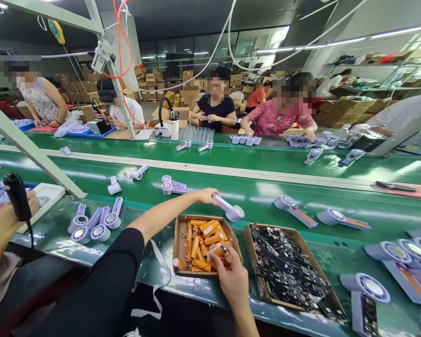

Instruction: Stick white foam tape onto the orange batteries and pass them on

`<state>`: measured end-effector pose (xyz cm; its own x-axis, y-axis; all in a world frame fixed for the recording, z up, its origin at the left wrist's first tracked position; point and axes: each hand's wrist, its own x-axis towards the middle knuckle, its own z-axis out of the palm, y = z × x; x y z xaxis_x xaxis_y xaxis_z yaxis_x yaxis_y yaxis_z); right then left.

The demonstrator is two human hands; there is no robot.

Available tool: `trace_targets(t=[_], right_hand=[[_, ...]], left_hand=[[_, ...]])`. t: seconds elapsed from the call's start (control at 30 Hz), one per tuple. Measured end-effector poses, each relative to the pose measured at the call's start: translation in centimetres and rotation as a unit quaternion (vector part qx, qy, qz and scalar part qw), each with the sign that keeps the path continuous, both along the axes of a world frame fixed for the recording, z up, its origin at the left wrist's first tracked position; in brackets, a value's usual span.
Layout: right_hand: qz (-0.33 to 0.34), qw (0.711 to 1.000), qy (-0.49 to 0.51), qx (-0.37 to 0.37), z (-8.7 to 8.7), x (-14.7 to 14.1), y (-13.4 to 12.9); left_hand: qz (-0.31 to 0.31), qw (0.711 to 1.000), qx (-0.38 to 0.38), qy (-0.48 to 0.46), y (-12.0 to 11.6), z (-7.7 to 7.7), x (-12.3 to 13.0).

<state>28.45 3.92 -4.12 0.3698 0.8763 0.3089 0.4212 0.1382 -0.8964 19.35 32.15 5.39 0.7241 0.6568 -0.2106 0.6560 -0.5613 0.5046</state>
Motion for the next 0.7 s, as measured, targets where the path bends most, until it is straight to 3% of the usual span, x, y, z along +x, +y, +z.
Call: trace_targets(t=[0.13,0.23,0.33,0.5,0.6,0.7], right_hand=[[-0.001,1.000,0.017,0.008,-0.8,0.2,-0.1],[-0.005,1.000,0.021,0.003,-0.8,0.2,0.8],[-0.022,0.999,0.026,-0.013,-0.8,0.1,1.5],[-0.059,0.998,0.034,-0.014,-0.8,0.0,1.0],[-0.062,0.995,0.070,-0.020,-0.3,-0.2,0.2],[-0.048,0.992,0.112,-0.023,1.1,-0.1,-0.1]], left_hand=[[0.014,0.993,0.073,-0.092,1.0,3.0,-8.4],[0.028,0.987,0.116,-0.112,1.1,3.5,-14.5],[0.025,0.985,0.141,-0.092,0.7,1.3,-17.5],[-0.051,0.981,0.183,-0.038,-0.7,-4.3,-17.1],[-0.093,0.971,0.220,-0.022,-1.4,-5.8,-17.3],[-0.105,0.962,0.254,-0.007,-1.2,-6.1,-18.4]])
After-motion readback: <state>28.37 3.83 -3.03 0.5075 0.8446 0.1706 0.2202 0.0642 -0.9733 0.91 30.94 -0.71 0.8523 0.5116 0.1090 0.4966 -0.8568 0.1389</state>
